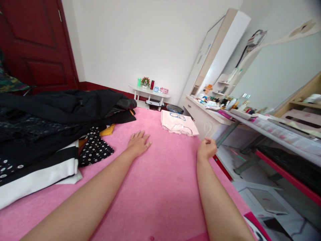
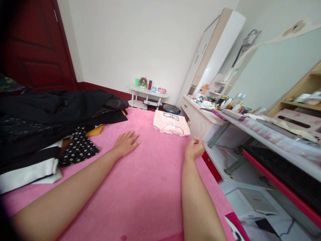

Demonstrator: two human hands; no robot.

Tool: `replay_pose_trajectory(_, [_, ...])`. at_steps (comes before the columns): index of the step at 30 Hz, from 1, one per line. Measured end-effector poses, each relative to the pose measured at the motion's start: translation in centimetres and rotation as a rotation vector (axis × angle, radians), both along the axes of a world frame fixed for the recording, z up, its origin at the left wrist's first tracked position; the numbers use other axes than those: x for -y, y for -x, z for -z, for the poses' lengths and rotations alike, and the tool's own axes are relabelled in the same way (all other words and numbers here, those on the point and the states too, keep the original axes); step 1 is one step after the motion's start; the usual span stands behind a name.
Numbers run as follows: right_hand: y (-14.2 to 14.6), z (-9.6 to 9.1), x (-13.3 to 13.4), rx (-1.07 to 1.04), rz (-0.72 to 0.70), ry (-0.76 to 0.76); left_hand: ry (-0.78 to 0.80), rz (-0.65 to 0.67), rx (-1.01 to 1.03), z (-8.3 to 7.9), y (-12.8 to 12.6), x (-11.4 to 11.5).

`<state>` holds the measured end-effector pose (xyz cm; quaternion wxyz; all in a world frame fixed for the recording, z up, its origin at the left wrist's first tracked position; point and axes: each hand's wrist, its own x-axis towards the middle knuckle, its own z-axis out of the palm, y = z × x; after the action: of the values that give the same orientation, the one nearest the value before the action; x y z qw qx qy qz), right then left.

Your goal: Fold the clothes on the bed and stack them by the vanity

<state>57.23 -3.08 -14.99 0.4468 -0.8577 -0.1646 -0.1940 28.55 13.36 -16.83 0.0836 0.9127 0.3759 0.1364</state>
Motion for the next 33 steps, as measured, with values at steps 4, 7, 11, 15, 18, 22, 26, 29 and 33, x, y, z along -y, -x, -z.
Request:
replay_pose_trajectory(4, [-2.4,0.6,2.0,-0.109,0.333,0.015,-0.007,0.002,-0.002,0.0,0.0,0.0])
replay_pose_trajectory(7, [-2.7,1.3,1.6,-0.107,0.340,0.094,-0.015,0.002,-0.006,0.3,-0.1,-0.2])
replay_pose_trajectory(11, [-1.8,1.3,0.8,0.073,0.225,0.193,-0.030,0.001,-0.009,0.5,-0.2,-0.4])
replay_pose_trajectory(15, [0.2,-0.1,0.1,0.180,0.012,0.235,-0.024,0.001,-0.013,0.6,-0.3,-0.5])
replay_pose_trajectory(18, [3.8,-1.0,-2.0,0.259,-0.187,0.255,-0.005,-0.008,-0.003,0.4,-0.3,-0.3])
replay_pose_trajectory(22, [10.7,-0.3,-5.8,0.191,-0.611,0.441,0.055,0.011,0.046,-0.3,0.2,0.2])
replay_pose_trajectory(26, [14.8,1.8,-7.4,0.171,-0.898,0.717,0.089,0.017,0.016,-0.8,0.4,0.5])
replay_pose_trajectory(29, [14.7,2.7,-7.7,0.222,-0.950,0.777,0.133,0.032,-0.018,-1.1,0.7,0.8])
replay_pose_trajectory(33, [13.7,2.8,-7.8,0.256,-0.952,0.753,0.120,0.187,-0.153,-2.7,3.2,1.4])
